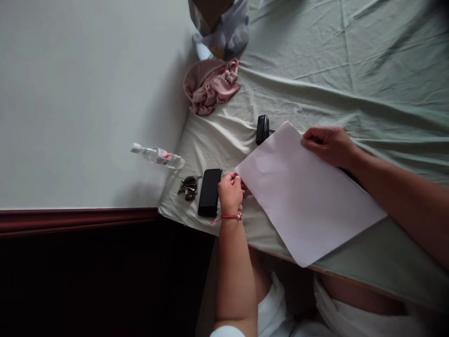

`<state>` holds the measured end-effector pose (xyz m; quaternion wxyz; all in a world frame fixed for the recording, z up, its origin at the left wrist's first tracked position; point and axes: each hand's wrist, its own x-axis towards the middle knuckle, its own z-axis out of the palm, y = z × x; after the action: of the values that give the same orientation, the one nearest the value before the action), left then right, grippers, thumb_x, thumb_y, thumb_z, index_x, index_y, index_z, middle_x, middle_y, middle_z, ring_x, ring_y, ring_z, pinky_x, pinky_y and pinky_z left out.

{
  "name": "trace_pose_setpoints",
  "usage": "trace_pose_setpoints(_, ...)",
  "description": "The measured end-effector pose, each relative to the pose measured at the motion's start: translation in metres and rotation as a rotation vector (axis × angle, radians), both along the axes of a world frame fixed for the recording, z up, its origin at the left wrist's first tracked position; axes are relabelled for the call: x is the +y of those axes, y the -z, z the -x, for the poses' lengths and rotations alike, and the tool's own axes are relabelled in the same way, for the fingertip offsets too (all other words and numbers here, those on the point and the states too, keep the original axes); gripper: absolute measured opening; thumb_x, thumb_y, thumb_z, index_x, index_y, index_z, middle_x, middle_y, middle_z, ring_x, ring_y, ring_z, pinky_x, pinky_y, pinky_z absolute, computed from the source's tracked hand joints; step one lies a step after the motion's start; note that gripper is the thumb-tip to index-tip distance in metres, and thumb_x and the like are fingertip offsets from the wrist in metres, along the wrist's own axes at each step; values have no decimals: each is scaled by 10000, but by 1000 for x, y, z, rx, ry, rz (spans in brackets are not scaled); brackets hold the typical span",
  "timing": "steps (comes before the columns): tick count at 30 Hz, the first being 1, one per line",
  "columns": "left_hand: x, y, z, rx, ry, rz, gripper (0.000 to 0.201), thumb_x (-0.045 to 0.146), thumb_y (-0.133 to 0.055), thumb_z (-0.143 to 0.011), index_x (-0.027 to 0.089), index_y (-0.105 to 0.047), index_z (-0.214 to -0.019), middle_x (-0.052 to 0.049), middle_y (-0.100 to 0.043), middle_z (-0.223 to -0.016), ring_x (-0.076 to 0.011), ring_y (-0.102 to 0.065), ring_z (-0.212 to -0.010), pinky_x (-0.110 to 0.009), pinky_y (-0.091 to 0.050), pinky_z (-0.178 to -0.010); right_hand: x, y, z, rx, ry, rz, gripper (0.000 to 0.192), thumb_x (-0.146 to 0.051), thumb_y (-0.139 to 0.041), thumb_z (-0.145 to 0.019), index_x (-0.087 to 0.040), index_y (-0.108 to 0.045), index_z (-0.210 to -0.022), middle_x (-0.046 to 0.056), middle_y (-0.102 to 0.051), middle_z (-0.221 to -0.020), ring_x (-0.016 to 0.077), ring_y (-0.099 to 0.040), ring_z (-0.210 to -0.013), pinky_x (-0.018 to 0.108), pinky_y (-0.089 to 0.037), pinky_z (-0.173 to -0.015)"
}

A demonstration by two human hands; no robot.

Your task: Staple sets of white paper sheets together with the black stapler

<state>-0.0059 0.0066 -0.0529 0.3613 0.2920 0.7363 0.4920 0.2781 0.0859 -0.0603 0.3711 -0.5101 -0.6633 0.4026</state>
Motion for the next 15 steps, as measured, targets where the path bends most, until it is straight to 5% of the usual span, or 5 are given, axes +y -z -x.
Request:
trace_pose_setpoints(8,-3,6,9,299,20,-146,77,155,-667,-814,211,-718,-822,-17,-705,-766,-174,-657,-711,-259,-505,-686,3,3,1,-80,-54,-10,261,-450,-649,-844,-222,-602,-725,10,-513,-624,135,-421,-609,281,-332,-559)
trace_pose_setpoints(15,10,-24,-15,446,45,-222,108,159,-706,-845,237,-722,-771,-33,-698,-844,-220,-643,-890,-319,-474,-963,4,1,1,-117,-121,-43,256,-444,-590,-843,-218,-577,-723,-3,-501,-606,128,-418,-593,280,-346,-595)
